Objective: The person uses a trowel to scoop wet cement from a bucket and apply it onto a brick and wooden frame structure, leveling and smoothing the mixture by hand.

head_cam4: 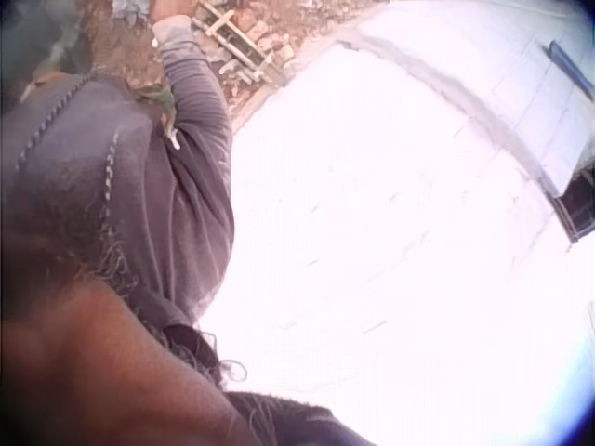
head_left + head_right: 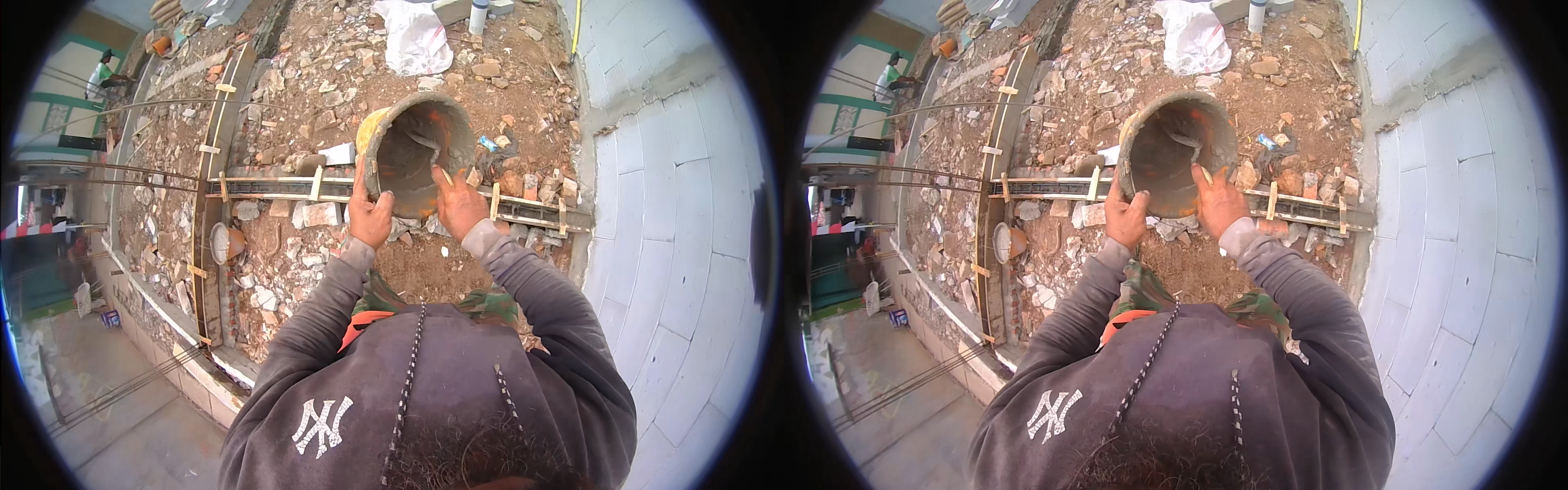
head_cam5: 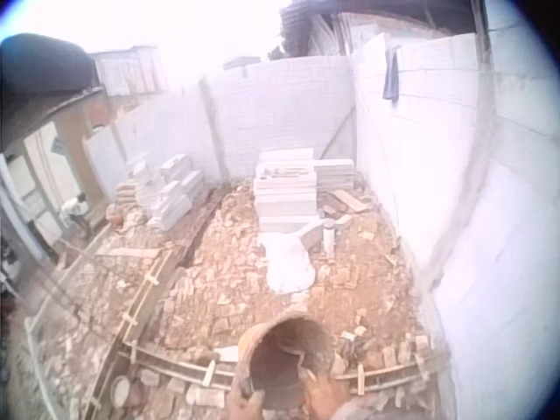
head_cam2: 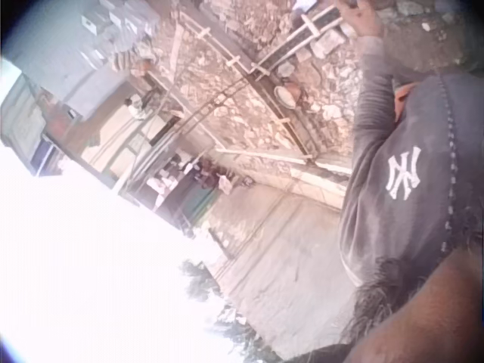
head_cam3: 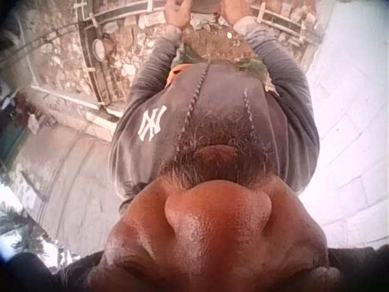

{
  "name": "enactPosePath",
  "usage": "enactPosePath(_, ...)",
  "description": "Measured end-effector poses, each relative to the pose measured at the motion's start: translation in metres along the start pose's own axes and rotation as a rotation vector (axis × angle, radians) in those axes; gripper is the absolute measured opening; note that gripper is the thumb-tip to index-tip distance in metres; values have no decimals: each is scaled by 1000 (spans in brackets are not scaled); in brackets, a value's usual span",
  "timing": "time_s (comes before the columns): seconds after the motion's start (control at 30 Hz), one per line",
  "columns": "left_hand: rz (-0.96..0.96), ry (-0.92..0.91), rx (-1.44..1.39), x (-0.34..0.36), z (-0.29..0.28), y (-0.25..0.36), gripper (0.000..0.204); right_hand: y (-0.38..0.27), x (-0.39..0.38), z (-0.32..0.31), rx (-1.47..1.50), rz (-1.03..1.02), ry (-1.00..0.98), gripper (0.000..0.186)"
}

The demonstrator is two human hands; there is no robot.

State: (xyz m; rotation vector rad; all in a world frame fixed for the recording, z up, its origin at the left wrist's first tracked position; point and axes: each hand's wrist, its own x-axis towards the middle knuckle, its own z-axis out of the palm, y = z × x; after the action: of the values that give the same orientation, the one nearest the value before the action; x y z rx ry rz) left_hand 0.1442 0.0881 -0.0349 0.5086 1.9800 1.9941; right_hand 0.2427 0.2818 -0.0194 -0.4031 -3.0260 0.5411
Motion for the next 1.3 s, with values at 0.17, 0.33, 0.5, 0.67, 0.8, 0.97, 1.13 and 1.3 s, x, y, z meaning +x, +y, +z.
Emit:
enactPosePath(0.17, 179, 29, 156, -11, -3, 57, 78, -23, -22, -72, 44, -22, -95, 49)
enactPosePath(0.33, 364, 70, 233, -3, 34, 96, 79, -27, 1, -75, -62, -13, 53, 52)
enactPosePath(0.5, 148, 126, -30, 2, 12, 95, 60, -53, -18, -125, 89, -79, -40, 55)
enactPosePath(0.67, 77, 69, -189, -1, 26, 126, 38, -38, 13, -156, -12, -113, 113, 55)
enactPosePath(0.8, 53, 67, -114, -16, 19, 130, 39, -44, -21, -163, -12, -227, -73, 52)
enactPosePath(0.97, 219, -2, -97, -11, 35, 146, 40, -18, -15, -172, 32, -152, 227, 48)
enactPosePath(1.13, 212, -68, -70, -17, 28, 139, 69, -4, -32, -171, 3, -146, 89, 50)
enactPosePath(1.3, 297, 14, 7, -14, 38, 128, 79, -12, -62, -183, -20, -149, 118, 45)
